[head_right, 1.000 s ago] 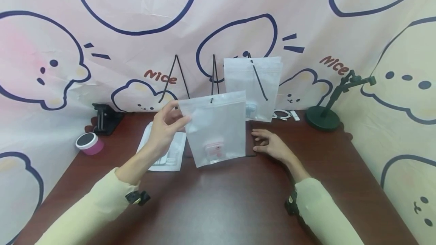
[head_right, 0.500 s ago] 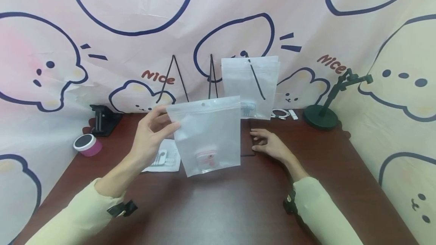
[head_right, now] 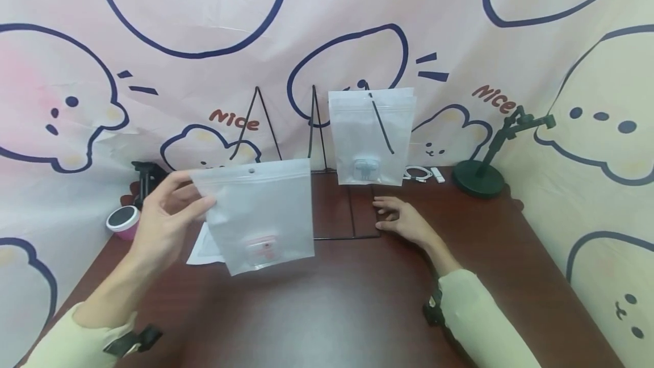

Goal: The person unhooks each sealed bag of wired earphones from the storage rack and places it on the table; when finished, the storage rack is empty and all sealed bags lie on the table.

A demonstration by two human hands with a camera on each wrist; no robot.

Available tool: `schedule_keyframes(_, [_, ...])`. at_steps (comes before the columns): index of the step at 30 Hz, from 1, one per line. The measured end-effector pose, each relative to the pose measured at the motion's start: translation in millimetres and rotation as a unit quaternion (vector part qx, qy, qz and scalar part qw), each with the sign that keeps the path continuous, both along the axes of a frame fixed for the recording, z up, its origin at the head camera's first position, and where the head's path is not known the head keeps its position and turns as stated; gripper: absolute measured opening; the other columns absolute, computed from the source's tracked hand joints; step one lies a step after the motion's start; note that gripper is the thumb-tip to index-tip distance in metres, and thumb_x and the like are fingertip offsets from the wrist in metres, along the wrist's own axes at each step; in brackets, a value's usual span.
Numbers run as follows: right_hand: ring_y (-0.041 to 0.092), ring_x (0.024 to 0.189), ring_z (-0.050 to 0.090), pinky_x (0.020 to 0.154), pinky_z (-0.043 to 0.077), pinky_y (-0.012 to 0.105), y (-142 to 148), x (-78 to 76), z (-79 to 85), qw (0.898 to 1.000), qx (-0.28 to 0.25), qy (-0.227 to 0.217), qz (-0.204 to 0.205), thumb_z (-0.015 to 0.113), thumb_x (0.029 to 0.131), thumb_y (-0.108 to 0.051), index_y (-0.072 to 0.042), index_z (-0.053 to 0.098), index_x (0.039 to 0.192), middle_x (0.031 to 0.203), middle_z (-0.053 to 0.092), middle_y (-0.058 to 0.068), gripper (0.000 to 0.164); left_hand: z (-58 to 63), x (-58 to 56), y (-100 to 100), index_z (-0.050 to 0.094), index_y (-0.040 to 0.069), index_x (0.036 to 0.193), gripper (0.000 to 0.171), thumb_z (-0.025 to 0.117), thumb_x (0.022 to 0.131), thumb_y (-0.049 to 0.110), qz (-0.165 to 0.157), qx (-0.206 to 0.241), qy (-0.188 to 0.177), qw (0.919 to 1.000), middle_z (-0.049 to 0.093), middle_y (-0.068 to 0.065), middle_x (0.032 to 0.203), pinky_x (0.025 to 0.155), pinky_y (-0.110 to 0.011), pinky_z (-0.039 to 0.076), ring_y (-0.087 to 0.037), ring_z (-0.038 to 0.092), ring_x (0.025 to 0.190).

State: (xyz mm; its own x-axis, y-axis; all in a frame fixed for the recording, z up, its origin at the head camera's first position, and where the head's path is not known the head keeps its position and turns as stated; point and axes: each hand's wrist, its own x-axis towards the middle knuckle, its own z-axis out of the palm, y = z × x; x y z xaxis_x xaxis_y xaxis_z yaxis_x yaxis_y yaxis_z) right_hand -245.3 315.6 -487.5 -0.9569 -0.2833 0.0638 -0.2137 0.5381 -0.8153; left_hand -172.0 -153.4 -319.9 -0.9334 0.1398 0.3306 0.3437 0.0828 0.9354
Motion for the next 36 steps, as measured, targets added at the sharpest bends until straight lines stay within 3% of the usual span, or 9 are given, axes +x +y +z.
schedule_keyframes(9, [0.03,0.124,0.059,0.092,0.05,0.024,-0.8,2.6,2.6,1.0,-0.002,0.004,0.002,0.079,0.093,-0.013,-0.005,0.06,0.145,0.153,0.053,0.012,0.056,2.3,5.1,-48.6,0.062,-0.002,0.132,0.04,0.066,0.093,-0.014,0.048,0.076,0.039,0.9952,0.077,-0.002,0.112,0.077,-0.023,0.059,-0.015,0.073,0.093])
schedule_keyframes(21, [0.03,0.124,0.059,0.092,0.05,0.023,0.2,0.0,0.9,1.0,-0.004,0.001,0.004,0.078,0.094,-0.013,-0.005,0.06,0.145,0.153,0.053,0.012,0.055,5.1,5.4,-112.4,0.061,-0.001,0.138,0.05,0.064,0.092,-0.019,0.09,0.141,0.034,0.9853,0.079,-0.003,0.109,0.073,-0.019,0.059,-0.013,0.073,0.09])
schedule_keyframes(28, [0.029,0.124,0.059,0.092,0.049,0.022,0.8,1.0,2.6,1.0,0.001,-0.003,0.0,0.079,0.094,-0.015,-0.006,0.06,0.145,0.152,0.053,0.012,0.056,2.3,-8.6,-147.3,0.064,0.004,0.139,0.05,0.069,0.092,-0.012,0.123,0.135,0.001,0.9832,0.079,0.003,0.103,0.072,-0.015,0.057,-0.007,0.073,0.087])
schedule_keyframes(36, [0.029,0.125,0.059,0.093,0.049,0.022,-0.4,0.9,2.8,1.0,0.004,-0.003,0.002,0.078,0.095,-0.015,-0.006,0.059,0.146,0.154,0.052,0.012,0.056,-3.7,-25.5,-181.1,0.067,0.016,0.139,0.051,0.076,0.092,0.0,0.227,0.099,-0.051,0.9674,0.075,0.013,0.1,0.068,-0.009,0.05,-0.004,0.064,0.088])
